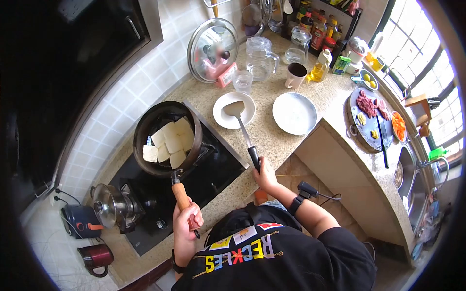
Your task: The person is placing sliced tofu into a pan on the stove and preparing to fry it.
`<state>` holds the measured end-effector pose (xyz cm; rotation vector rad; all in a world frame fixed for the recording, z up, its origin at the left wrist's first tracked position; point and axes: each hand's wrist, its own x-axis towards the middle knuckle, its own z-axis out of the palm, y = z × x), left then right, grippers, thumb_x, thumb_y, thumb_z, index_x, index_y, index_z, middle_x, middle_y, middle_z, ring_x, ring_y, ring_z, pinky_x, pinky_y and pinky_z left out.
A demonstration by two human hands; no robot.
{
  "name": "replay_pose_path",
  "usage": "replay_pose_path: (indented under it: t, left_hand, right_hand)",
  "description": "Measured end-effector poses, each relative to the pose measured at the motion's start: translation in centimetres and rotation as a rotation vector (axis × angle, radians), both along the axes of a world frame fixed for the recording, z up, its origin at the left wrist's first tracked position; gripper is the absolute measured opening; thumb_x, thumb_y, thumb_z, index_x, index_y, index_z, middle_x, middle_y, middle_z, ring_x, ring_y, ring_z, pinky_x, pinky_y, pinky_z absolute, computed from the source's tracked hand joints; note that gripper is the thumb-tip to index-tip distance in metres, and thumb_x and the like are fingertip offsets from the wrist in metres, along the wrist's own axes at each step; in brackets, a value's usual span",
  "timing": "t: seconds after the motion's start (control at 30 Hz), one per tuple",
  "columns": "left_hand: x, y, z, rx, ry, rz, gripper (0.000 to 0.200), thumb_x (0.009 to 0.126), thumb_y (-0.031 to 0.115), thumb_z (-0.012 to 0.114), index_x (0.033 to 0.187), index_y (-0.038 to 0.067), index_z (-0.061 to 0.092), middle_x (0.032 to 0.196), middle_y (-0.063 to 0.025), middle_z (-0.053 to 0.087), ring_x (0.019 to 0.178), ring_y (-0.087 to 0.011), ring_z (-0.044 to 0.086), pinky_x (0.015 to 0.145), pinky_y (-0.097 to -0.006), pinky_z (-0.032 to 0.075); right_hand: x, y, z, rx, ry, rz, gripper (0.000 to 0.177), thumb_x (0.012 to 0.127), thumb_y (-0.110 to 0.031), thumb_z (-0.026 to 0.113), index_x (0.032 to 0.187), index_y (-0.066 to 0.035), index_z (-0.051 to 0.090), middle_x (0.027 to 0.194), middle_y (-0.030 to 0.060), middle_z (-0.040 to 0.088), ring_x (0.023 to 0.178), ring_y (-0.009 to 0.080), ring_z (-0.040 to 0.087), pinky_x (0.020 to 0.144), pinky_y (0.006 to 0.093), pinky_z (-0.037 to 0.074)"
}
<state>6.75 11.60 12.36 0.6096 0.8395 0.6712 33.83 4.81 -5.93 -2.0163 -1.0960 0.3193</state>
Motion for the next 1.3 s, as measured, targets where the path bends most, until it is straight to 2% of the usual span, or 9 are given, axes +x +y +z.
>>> replay_pose_path:
  t: [0.23, 0.57, 0.6, 0.67, 0.77, 0.87, 0.93, 1.07, 1.3]
  left_hand:
    - [-0.1, -0.1, -0.5, -0.025, -0.045, 0.016, 0.021, 0.082, 0.002, 0.053, 0.099, 0.008, 0.042, 0.067, -0.0041, 0.048, 0.049, -0.0127, 0.049, 0.042, -0.0258, 0.04]
    - [-0.4, 0.0, -0.5, -0.054, -0.074, 0.02, 0.024, 0.081, 0.003, 0.055, 0.1, 0.009, 0.041, 0.07, -0.0039, 0.049, 0.051, -0.0124, 0.049, 0.044, -0.026, 0.04]
    - [-0.4, 0.0, -0.6, -0.048, -0.075, 0.01, 0.024, 0.081, 0.003, 0.056, 0.1, 0.009, 0.041, 0.07, -0.0043, 0.049, 0.051, -0.0126, 0.049, 0.044, -0.0264, 0.041]
    - [-0.4, 0.0, -0.8, -0.035, -0.038, 0.006, 0.022, 0.082, 0.004, 0.056, 0.099, 0.01, 0.043, 0.069, -0.0042, 0.048, 0.051, -0.0126, 0.049, 0.044, -0.0266, 0.041]
    - [-0.3, 0.0, -0.7, -0.03, -0.04, 0.007, 0.023, 0.082, 0.005, 0.056, 0.1, 0.01, 0.043, 0.069, -0.0044, 0.048, 0.051, -0.0126, 0.049, 0.044, -0.0264, 0.041]
    - [0.2, 0.1, -0.5, 0.061, 0.062, 0.001, 0.021, 0.081, 0.005, 0.052, 0.1, 0.007, 0.042, 0.067, -0.0049, 0.049, 0.051, -0.0131, 0.051, 0.043, -0.0257, 0.042]
    - [0.0, 0.4, -1.5, 0.089, 0.103, -0.012, 0.021, 0.08, 0.005, 0.051, 0.1, 0.005, 0.043, 0.066, -0.0056, 0.051, 0.049, -0.0131, 0.052, 0.042, -0.0259, 0.043]
    - [-0.5, 0.4, -2.0, 0.119, 0.139, -0.035, 0.047, 0.078, 0.002, 0.049, 0.121, 0.003, 0.03, 0.068, -0.0074, 0.051, 0.047, -0.0134, 0.052, 0.04, -0.0249, 0.044]
    - [-2.8, -4.7, 2.3, 0.143, 0.051, -0.007, 0.054, 0.08, 0.003, 0.048, 0.128, 0.005, 0.022, 0.064, -0.0067, 0.049, 0.049, -0.0141, 0.053, 0.043, -0.0259, 0.045]
  right_hand:
    - [-0.6, 0.5, 2.4, -0.26, 0.071, 0.017, 0.053, 0.075, -0.017, 0.065, 0.117, -0.005, 0.036, 0.096, 0.0238, 0.056, 0.088, 0.039, 0.057, 0.076, 0.0433, 0.046]
    - [-0.7, 1.2, 5.0, -0.564, -0.233, 0.101, 0.083, 0.069, -0.048, 0.068, 0.126, -0.001, 0.031, 0.086, 0.02, 0.062, 0.08, 0.0356, 0.062, 0.068, 0.0417, 0.049]
    - [-1.0, 1.4, 5.9, -0.551, -0.262, 0.099, 0.075, 0.069, -0.041, 0.072, 0.121, -0.002, 0.034, 0.101, 0.0207, 0.057, 0.087, 0.0344, 0.06, 0.072, 0.0425, 0.049]
    - [-2.0, 2.3, 8.8, -0.416, -0.128, 0.147, 0.062, 0.071, -0.04, 0.073, 0.113, -0.003, 0.044, 0.092, 0.0168, 0.058, 0.082, 0.0298, 0.061, 0.069, 0.0388, 0.049]
    - [-5.5, 4.6, 12.7, -0.161, 0.563, 0.574, 0.04, 0.082, -0.039, 0.064, 0.098, -0.003, 0.056, 0.085, 0.007, 0.06, 0.08, 0.0141, 0.059, 0.067, 0.0289, 0.048]
    - [-11.5, 5.5, 16.2, -0.214, 1.266, 0.79, 0.059, 0.088, -0.044, 0.053, 0.128, -0.003, 0.038, 0.11, 0.0116, 0.053, 0.088, 0.017, 0.058, 0.071, 0.0305, 0.051]
    - [-14.7, 7.1, 16.3, -0.308, 1.544, 0.663, 0.049, 0.085, -0.037, 0.062, 0.109, 0.003, 0.046, 0.09, 0.0129, 0.059, 0.064, 0.0172, 0.06, 0.051, 0.0269, 0.051]
    - [-15.9, 8.8, 15.5, -0.333, 1.513, 0.574, 0.026, 0.081, -0.02, 0.067, 0.093, 0.0, 0.055, 0.078, 0.0088, 0.059, 0.063, 0.0156, 0.058, 0.053, 0.0296, 0.05]
    - [-17.5, 4.9, 18.0, -0.326, 1.407, 0.791, 0.033, 0.082, -0.024, 0.066, 0.096, 0.003, 0.053, 0.078, 0.0093, 0.059, 0.068, 0.0148, 0.059, 0.06, 0.0281, 0.05]
